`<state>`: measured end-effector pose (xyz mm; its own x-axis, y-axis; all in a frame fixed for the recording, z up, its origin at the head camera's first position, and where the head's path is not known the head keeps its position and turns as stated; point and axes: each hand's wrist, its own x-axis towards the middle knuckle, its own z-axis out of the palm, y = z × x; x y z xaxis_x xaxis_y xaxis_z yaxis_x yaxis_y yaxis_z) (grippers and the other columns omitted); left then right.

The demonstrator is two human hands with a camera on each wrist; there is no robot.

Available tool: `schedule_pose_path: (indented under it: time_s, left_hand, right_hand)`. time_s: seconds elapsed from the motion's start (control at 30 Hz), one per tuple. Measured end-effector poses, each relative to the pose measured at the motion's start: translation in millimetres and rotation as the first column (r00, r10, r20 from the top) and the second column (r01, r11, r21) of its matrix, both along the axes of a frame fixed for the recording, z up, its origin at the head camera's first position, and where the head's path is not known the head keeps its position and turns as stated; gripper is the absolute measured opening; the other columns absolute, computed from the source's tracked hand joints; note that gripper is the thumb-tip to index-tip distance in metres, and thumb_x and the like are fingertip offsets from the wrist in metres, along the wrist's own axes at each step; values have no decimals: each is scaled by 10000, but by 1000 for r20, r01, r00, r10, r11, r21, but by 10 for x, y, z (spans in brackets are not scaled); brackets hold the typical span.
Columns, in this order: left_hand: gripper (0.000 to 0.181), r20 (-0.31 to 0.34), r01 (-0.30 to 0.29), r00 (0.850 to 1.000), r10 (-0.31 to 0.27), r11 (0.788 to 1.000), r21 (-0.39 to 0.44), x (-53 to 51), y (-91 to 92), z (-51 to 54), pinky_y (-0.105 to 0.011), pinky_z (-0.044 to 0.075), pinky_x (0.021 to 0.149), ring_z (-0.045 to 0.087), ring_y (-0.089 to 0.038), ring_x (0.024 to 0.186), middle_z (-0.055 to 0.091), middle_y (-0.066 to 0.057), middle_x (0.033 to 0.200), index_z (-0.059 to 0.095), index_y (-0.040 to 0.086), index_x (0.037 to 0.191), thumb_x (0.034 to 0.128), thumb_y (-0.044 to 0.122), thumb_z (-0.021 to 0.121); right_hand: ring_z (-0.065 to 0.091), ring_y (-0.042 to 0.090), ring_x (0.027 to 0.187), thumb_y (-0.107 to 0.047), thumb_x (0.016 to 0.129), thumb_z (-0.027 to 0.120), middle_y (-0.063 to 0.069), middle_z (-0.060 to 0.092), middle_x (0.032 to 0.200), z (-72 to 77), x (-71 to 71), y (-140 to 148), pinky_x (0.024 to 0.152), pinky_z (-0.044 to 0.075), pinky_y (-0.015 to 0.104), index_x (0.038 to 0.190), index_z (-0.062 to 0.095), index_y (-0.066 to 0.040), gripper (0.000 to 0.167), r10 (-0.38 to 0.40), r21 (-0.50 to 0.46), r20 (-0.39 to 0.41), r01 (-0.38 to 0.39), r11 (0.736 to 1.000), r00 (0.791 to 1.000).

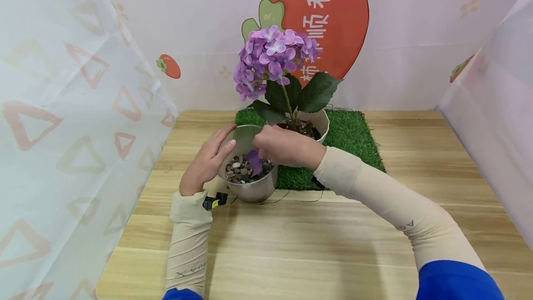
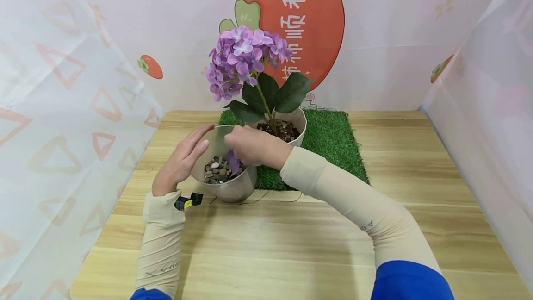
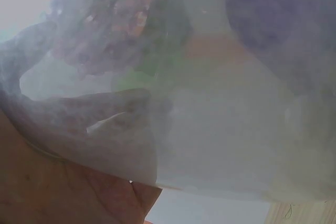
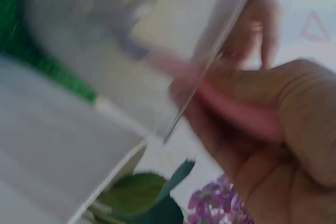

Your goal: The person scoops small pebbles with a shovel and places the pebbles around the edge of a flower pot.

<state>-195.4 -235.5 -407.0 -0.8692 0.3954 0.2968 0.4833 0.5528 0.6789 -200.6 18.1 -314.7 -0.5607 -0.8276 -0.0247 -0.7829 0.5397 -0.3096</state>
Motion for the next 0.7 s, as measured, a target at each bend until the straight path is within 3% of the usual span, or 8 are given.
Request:
schedule_pose_path:
  time_s: [0.13,0.23,0.37,0.5,0.6,0.7]
  left_hand:
    - [574,3,-1,1000,1,1000,-4,5,-13,1,-593,265,1310,339,-354,1589,395,-146,1692,365,139,1652,1131,373,420]
    - [569,4,-3,1000,3,1000,-4,9,-14,-8,-589,267,1310,341,-348,1589,400,-150,1688,370,141,1650,1132,372,421]
    - [564,7,-6,1000,6,1000,-1,16,-5,-16,-583,264,1313,335,-337,1593,398,-134,1693,373,155,1650,1133,373,426]
    - [563,8,-6,1000,6,1000,3,10,0,-17,-587,258,1315,327,-340,1598,387,-145,1697,366,158,1653,1134,368,426]
    - [565,11,-8,1000,8,1000,3,3,1,-12,-583,257,1317,324,-333,1600,384,-161,1696,364,164,1654,1136,382,417]
    - [567,9,-8,1000,8,1000,1,-1,0,-3,-583,260,1316,327,-333,1598,388,-175,1691,367,158,1653,1137,389,411]
  right_hand:
    - [603,72,571,-35,1004,687,29,683,654,-26,-28,11,610,479,201,724,654,-79,286,13,-12,21,-13,1000,1000]
    - [742,134,640,7,992,672,119,791,776,-33,-31,5,634,538,193,694,661,-74,309,-33,-56,83,38,998,996]
    - [575,57,570,34,993,636,26,683,670,-23,-19,-25,558,406,200,742,650,-52,266,-56,-23,83,58,998,995]
    - [354,90,568,8,1005,646,-49,401,604,-10,-24,-46,552,327,227,728,564,-82,303,-41,24,40,40,999,998]
    - [366,87,580,-18,1004,673,-61,423,610,-3,-40,-45,566,327,233,722,593,-85,301,-1,47,-15,1,999,1000]
    - [429,102,607,-62,1012,685,-22,542,650,-5,-62,-32,597,356,259,770,661,-67,244,60,97,-81,-52,994,995]
